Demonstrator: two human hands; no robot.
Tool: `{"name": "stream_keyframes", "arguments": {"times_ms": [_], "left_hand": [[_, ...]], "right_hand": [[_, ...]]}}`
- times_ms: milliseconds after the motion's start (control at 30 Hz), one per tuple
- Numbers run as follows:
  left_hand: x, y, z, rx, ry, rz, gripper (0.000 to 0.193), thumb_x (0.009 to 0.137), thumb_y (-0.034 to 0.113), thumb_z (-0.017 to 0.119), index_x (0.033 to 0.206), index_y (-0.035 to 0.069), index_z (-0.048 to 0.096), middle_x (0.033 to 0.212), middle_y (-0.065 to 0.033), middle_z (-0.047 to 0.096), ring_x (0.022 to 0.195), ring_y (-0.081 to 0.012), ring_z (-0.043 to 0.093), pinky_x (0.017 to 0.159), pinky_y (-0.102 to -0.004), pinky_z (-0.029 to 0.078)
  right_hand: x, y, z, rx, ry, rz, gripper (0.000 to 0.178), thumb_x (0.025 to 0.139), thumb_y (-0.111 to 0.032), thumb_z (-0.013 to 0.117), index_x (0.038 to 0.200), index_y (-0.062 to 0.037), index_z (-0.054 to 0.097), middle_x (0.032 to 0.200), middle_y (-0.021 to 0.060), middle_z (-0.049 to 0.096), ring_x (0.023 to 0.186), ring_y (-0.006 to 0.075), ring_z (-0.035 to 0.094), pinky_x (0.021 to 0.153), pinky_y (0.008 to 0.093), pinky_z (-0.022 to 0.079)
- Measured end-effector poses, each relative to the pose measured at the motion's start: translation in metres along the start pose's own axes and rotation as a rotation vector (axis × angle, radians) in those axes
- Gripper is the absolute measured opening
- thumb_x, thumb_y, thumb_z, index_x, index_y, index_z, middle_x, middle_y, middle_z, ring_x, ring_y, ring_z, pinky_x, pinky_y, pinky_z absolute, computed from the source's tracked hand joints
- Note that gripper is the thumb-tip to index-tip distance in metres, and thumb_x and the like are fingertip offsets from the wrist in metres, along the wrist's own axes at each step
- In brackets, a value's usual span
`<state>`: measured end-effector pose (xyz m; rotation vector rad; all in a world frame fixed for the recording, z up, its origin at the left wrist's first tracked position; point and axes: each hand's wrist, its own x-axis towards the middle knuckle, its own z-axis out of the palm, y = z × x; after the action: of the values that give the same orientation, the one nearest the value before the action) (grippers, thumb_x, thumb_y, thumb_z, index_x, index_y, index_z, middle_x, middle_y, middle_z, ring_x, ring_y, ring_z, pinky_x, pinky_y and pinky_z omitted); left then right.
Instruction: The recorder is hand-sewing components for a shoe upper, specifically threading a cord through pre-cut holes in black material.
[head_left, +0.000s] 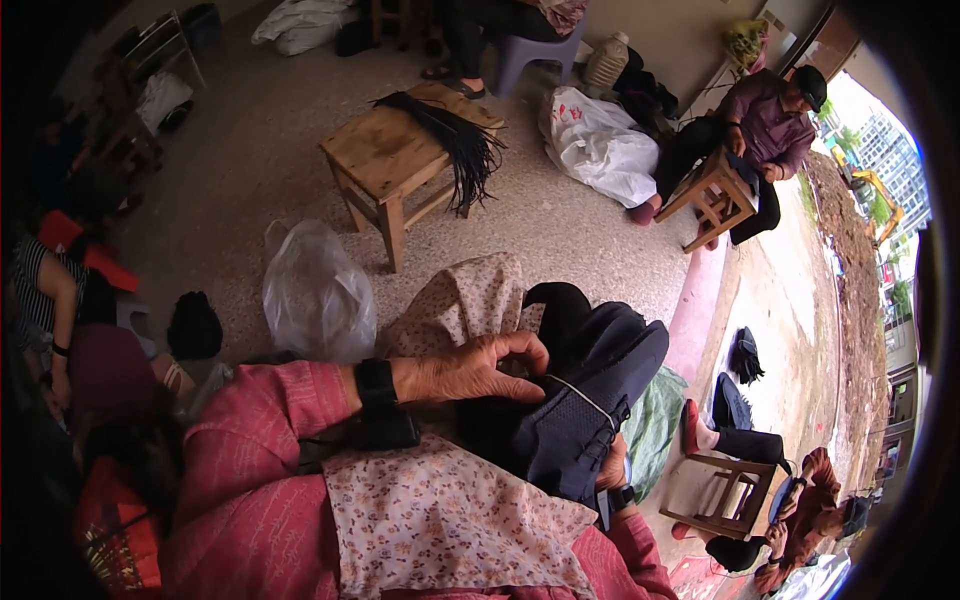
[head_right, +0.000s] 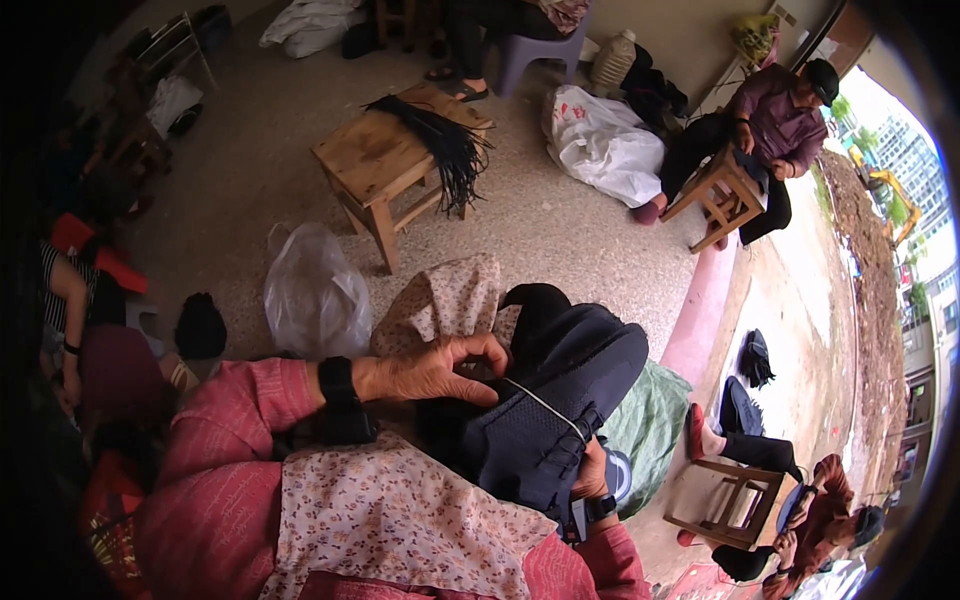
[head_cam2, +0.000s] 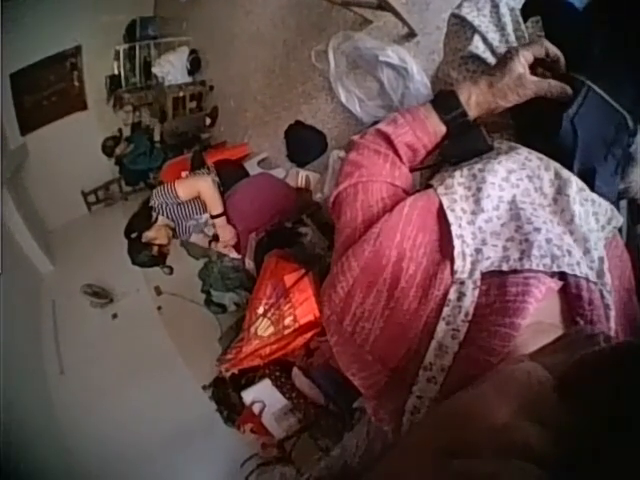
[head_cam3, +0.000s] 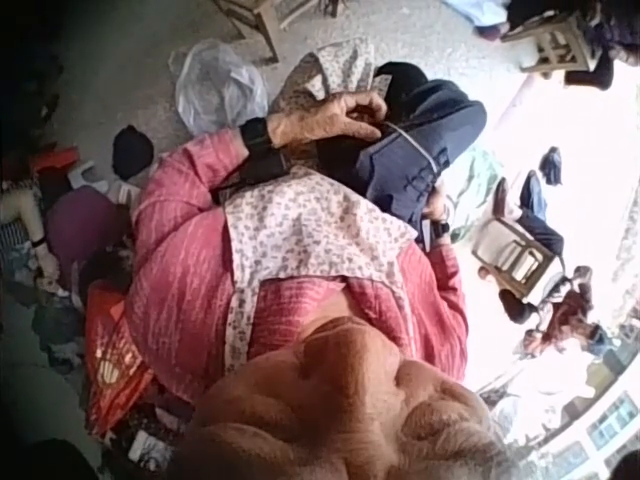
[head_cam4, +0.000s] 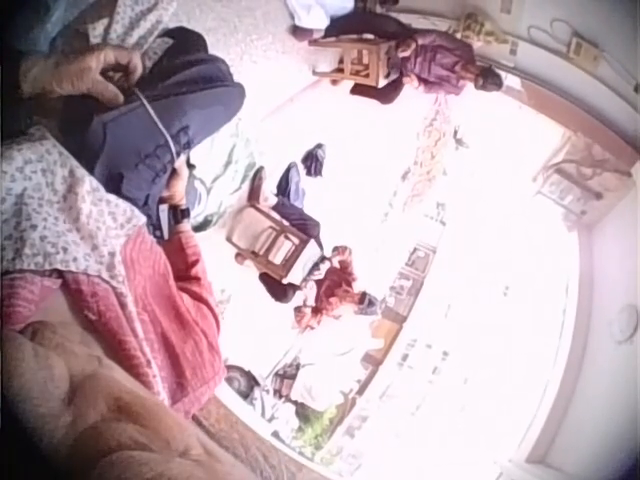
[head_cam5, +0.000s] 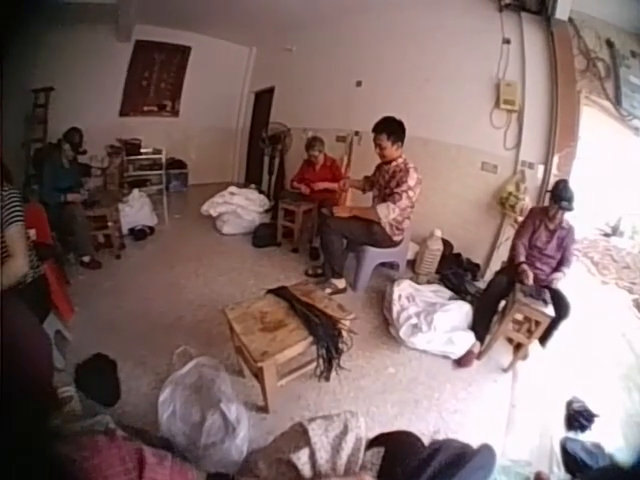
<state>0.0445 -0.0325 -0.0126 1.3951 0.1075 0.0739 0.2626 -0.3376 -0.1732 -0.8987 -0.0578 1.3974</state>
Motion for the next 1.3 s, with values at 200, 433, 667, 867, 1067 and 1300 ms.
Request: {"name": "stream_keyframes", "arguments": {"times_ms": [200, 433, 667, 867, 1067, 1300], "left_hand": [[-0.002, 0.0, -0.004, 0.163, -0.03, 0.08, 0.031, 0.087, 0.027, 0.075, 0.091, 0.008, 0.051, 0.1, 0.0003, 0.049, 0.101, -0.0113, 0.048, 0.093, -0.0269, 0.038], [-0.008, -0.008, -0.003, 0.291, 0.05, 0.181, 0.033, 0.087, 0.024, 0.075, 0.079, 0.008, 0.049, 0.102, -0.0029, 0.049, 0.102, -0.0138, 0.049, 0.094, -0.0281, 0.038], [-0.013, 0.001, -0.013, 0.383, -0.036, 0.217, 0.026, 0.09, 0.023, 0.072, 0.078, 0.007, 0.056, 0.106, -0.0043, 0.048, 0.101, -0.012, 0.049, 0.092, -0.0281, 0.039], [-0.013, 0.011, -0.015, 0.312, -0.018, 0.067, 0.037, 0.086, 0.036, 0.076, 0.075, 0.008, 0.054, 0.094, -0.0005, 0.043, 0.088, -0.0112, 0.045, 0.083, -0.0265, 0.038], [-0.024, 0.012, -0.006, 0.422, 0.061, 0.168, 0.041, 0.081, 0.026, 0.081, 0.072, 0.007, 0.046, 0.086, -0.0002, 0.039, 0.081, -0.0125, 0.042, 0.075, -0.0277, 0.038], [-0.022, 0.029, -0.008, -0.272, 0.141, -0.203, 0.067, 0.087, 0.031, 0.075, 0.135, 0.006, 0.036, 0.126, -0.0062, 0.046, 0.115, -0.0129, 0.048, 0.097, -0.0278, 0.04]], "right_hand": [[-0.005, -0.012, 0.043, -0.017, 0.033, 0.009, 0.068, 0.082, -0.043, 0.06, 0.135, -0.0029, 0.052, 0.133, 0.0172, 0.058, 0.12, 0.0345, 0.057, 0.107, 0.0502, 0.042], [-0.005, -0.015, 0.04, 0.032, 0.004, 0.047, 0.066, 0.079, -0.04, 0.064, 0.133, -0.0025, 0.054, 0.129, 0.0177, 0.06, 0.116, 0.0346, 0.06, 0.105, 0.0501, 0.045], [-0.001, -0.022, 0.045, 0.067, 0.001, 0.046, 0.054, 0.082, -0.028, 0.066, 0.127, -0.0028, 0.055, 0.118, 0.0145, 0.065, 0.106, 0.0311, 0.064, 0.097, 0.0482, 0.051], [-0.002, -0.041, 0.086, 0.044, 0.006, 0.035, 0.047, 0.083, -0.02, 0.068, 0.124, -0.0025, 0.055, 0.112, 0.0105, 0.066, 0.101, 0.0253, 0.066, 0.093, 0.0427, 0.054], [-0.009, -0.041, 0.103, -0.024, 0.035, -0.028, 0.06, 0.084, -0.025, 0.071, 0.135, -0.0023, 0.047, 0.119, 0.0105, 0.063, 0.105, 0.0245, 0.064, 0.094, 0.0404, 0.052], [-0.032, -0.066, 0.14, -0.327, -0.15, -0.02, 0.077, 0.079, -0.029, 0.078, 0.14, -0.0003, 0.041, 0.128, 0.0102, 0.058, 0.112, 0.0193, 0.059, 0.095, 0.0344, 0.05]]}}
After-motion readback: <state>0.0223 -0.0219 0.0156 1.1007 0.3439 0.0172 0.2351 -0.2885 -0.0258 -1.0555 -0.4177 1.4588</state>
